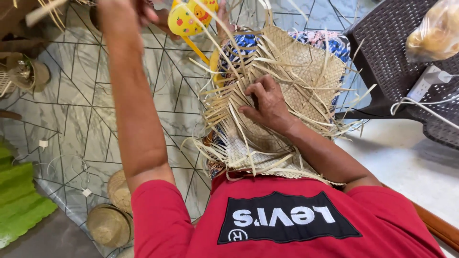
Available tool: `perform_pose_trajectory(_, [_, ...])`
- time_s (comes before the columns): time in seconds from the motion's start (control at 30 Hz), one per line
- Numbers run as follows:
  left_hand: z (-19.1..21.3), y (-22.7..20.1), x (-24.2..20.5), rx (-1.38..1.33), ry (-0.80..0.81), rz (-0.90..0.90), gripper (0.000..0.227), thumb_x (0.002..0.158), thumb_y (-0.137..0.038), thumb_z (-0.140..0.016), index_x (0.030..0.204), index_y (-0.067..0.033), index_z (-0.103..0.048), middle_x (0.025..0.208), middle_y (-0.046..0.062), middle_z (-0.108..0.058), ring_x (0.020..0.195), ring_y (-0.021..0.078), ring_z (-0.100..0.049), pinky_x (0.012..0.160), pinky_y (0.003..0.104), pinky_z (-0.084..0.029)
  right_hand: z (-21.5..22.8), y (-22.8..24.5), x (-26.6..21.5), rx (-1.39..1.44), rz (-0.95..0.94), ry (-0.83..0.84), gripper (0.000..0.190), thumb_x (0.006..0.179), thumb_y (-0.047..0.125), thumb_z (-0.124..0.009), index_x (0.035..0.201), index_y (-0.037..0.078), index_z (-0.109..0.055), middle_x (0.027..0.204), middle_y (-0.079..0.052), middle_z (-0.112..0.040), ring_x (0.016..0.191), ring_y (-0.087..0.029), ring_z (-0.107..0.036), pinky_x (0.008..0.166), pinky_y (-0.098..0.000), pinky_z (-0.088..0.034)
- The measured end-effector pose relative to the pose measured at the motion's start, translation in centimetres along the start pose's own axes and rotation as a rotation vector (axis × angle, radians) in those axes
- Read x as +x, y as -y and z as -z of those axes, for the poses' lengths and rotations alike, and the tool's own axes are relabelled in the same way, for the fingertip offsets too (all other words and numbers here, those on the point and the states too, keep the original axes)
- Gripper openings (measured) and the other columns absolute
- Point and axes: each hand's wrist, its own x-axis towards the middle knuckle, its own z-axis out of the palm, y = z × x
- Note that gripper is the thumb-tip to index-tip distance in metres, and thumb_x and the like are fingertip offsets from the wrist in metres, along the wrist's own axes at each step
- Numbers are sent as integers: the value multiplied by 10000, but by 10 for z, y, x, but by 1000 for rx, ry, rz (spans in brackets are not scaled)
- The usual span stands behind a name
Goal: Weaving dried palm leaves together to create a traditional mat.
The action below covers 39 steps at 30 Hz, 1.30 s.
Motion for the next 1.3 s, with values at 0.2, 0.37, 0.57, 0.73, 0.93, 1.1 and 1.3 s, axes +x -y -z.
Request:
perform_pose_trajectory(0.2, [-54, 2, -128, 401, 382, -130, 237, 863, -160, -715, 1008, -12, -599, 776, 130, -637, 623, 179, -637, 630, 322, -512, 10, 7, -1, 4, -42, 42, 447, 738, 394, -784, 1023, 183, -514, 977, -93, -432, 873, -333, -564, 777, -414, -432])
perform_pose_trajectory(0.37, [-79, 19, -172, 577, 497, -118, 130, 777, -213, -663, 856, -109, -660, 778, 81, -590, 755, 243, -607, 702, 380, -486, 29, -8, -4, 176, -94, 93, 166, 909, 162, -626, 1054, 104, -570, 879, -110, -522, 847, -336, -612, 774, -394, -472])
perform_pose_trajectory(0.57, [-79, 13, -180, 559, 461, -98, 300, 750, -135, -708, 1008, -102, -558, 790, 52, -679, 845, 233, -552, 802, 377, -429, 53, -6, 31, -26, 51, 81, 116, 935, 83, -563, 1047, 93, -593, 866, -90, -536, 819, -303, -611, 728, -386, -502])
perform_pose_trajectory(0.73, [-74, 1, -181, 535, 491, -75, 284, 827, -136, -666, 1073, -84, -534, 756, 52, -652, 722, 168, -520, 693, 311, -438, 43, -4, 53, -117, 22, 175, 90, 925, 84, -548, 1010, 92, -577, 827, -124, -516, 698, -396, -609, 598, -480, -509])
perform_pose_trajectory(0.93, [-62, 27, -173, 267, 580, -23, 274, 895, -107, -609, 1120, -35, -472, 743, 75, -611, 615, 123, -542, 602, 276, -443, 42, 13, 65, -3, -31, 170, 74, 933, 90, -555, 976, 130, -600, 791, -102, -562, 705, -357, -623, 596, -430, -499])
perform_pose_trajectory(1.1, [-64, 25, -174, 211, 581, -64, 233, 894, -100, -618, 1085, -52, -494, 728, 77, -604, 580, 125, -526, 569, 260, -435, 38, 16, 71, -96, 34, 190, 89, 928, 145, -594, 993, 155, -653, 754, -103, -595, 700, -337, -641, 612, -427, -516])
perform_pose_trajectory(1.3, [-60, 7, -175, 383, 530, -178, 247, 888, -154, -647, 1070, -79, -497, 758, 70, -633, 561, 154, -557, 546, 305, -440, 54, 29, 78, 145, -88, 282, 61, 873, 139, -603, 923, 124, -636, 726, -143, -619, 729, -353, -637, 642, -450, -488])
